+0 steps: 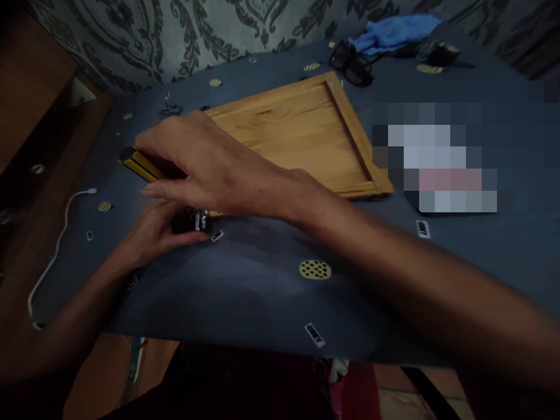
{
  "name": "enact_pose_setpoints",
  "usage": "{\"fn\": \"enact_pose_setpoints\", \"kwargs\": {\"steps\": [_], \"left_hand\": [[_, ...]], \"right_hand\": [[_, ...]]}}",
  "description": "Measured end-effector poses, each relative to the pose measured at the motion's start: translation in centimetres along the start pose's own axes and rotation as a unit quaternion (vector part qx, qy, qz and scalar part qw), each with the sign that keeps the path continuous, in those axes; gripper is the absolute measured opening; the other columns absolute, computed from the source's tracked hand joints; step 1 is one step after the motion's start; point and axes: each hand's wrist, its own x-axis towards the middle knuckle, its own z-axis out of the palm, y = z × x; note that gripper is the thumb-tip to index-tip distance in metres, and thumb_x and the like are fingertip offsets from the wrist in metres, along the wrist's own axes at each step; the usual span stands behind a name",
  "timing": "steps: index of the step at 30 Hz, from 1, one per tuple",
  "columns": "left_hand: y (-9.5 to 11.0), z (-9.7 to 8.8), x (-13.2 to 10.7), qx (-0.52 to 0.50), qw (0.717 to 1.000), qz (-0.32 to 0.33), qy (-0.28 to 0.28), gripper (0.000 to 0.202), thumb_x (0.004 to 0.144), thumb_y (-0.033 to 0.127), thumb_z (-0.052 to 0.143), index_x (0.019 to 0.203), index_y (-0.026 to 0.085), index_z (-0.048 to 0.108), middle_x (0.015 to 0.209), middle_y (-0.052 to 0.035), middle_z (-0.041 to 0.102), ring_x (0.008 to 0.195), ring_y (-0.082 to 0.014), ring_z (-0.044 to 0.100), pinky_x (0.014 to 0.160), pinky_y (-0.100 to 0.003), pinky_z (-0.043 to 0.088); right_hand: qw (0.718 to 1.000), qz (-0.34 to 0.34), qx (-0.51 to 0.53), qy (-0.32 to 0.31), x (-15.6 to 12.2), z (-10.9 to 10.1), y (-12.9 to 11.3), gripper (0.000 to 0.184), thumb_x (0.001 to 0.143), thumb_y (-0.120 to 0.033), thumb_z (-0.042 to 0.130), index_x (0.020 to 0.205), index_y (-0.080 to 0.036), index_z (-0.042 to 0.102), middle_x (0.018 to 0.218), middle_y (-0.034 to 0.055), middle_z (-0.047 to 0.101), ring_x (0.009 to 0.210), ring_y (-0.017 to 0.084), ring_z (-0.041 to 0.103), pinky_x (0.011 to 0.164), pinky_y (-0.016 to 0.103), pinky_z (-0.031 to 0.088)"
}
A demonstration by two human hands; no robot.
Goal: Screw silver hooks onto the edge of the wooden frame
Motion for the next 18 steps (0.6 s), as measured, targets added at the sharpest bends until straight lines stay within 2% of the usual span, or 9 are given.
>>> {"fn": "enact_pose_setpoints", "kwargs": {"steps": [7,12,15,18], "left_hand": [[0.19,-0.06,0.18,-0.001,1.0,-0.014,-0.01,0.052,0.086,0.065,0.071,0.116,0.022,0.07,0.119,-0.0091,0.071,0.119,-0.0349,0.061,0.105,-0.053,0.047],[0.23,-0.14,0.18,-0.009,1.0,-0.014,-0.013,0.049,0.087,0.065,0.071,0.11,0.022,0.07,0.117,-0.0099,0.07,0.118,-0.0351,0.061,0.106,-0.054,0.046],[0.25,-0.17,0.17,-0.008,1.0,-0.015,-0.008,0.049,0.086,0.065,0.071,0.111,0.023,0.07,0.121,-0.0096,0.069,0.12,-0.035,0.059,0.107,-0.053,0.046],[0.26,-0.2,0.19,0.006,1.0,-0.01,-0.01,0.052,0.086,0.066,0.071,0.112,0.021,0.07,0.121,-0.0096,0.068,0.117,-0.0331,0.06,0.104,-0.049,0.046]], "right_hand": [[1.0,-0.011,0.007,-0.02,0.09,-0.26,0.13,0.035,0.097,-0.03,0.063,0.071,-0.022,0.041,0.064,-0.0065,0.044,0.061,0.01,0.039,0.062,0.027,0.032],[1.0,-0.019,0.0,-0.015,0.0,-0.19,0.29,0.038,0.097,-0.032,0.064,0.07,-0.022,0.038,0.064,-0.0071,0.043,0.06,0.009,0.04,0.061,0.025,0.034],[1.0,-0.013,0.014,-0.005,-0.08,-0.24,0.13,0.034,0.098,-0.03,0.063,0.072,-0.021,0.043,0.068,-0.0062,0.049,0.066,0.009,0.048,0.063,0.024,0.039],[0.998,0.02,0.061,0.021,-0.06,-0.58,-0.26,0.023,0.1,-0.029,0.061,0.081,-0.019,0.052,0.077,-0.002,0.06,0.074,0.011,0.057,0.065,0.024,0.045]]}}
